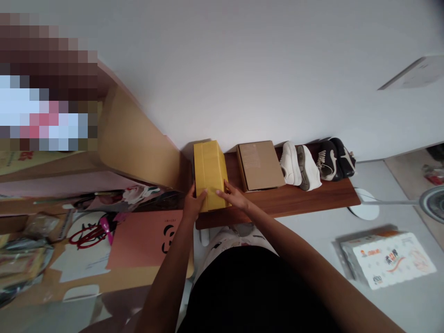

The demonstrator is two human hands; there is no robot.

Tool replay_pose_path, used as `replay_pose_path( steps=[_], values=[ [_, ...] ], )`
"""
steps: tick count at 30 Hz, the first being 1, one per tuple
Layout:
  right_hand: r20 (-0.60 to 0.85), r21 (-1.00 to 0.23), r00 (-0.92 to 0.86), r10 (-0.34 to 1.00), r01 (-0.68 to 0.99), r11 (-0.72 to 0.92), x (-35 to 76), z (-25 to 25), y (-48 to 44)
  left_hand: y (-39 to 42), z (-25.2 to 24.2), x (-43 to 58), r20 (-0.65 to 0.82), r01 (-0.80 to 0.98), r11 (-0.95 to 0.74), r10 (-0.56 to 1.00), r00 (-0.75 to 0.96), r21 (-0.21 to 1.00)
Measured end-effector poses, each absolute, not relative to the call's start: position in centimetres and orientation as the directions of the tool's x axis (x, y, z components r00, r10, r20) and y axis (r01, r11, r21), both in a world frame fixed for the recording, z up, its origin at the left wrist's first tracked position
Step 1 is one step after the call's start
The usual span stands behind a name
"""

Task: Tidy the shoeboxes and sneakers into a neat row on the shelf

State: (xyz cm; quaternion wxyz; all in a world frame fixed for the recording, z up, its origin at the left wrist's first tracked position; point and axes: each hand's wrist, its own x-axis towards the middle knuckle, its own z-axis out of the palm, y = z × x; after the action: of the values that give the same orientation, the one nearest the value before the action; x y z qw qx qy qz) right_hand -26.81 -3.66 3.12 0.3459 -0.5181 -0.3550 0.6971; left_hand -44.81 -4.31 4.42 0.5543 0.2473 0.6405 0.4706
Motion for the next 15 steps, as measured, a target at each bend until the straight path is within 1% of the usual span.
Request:
replay_pose_path(
  steps=[4,7,9,12,15],
  values=[
    [-0.517,-0.825,-0.204,0.831,-0.141,-0.548,-26.7,2.9,-3.5,-3.9,4.1,-44.7,-0.469,-0.137,0.448,0.838,-0.281,0.883],
    [-0.517,-0.825,-0.207,0.83,-0.137,-0.548,-26.4,2.9,-3.5,-3.6,3.9,-44.4,-0.431,-0.05,0.436,0.856,-0.286,0.898],
    [-0.513,-0.827,-0.203,0.834,-0.146,-0.544,-26.2,3.1,-3.5,-3.5,3.8,-44.0,-0.421,-0.032,0.43,0.863,-0.279,0.902],
    [-0.499,-0.828,-0.187,0.846,-0.186,-0.529,-26.0,3.3,-3.8,-3.5,3.6,-43.5,-0.436,-0.07,0.434,0.858,-0.271,0.898],
    [-0.503,-0.819,-0.17,0.848,-0.221,-0.53,-25.9,3.1,-3.9,-3.3,3.0,-43.7,-0.47,-0.152,0.445,0.842,-0.264,0.882]
  ],
)
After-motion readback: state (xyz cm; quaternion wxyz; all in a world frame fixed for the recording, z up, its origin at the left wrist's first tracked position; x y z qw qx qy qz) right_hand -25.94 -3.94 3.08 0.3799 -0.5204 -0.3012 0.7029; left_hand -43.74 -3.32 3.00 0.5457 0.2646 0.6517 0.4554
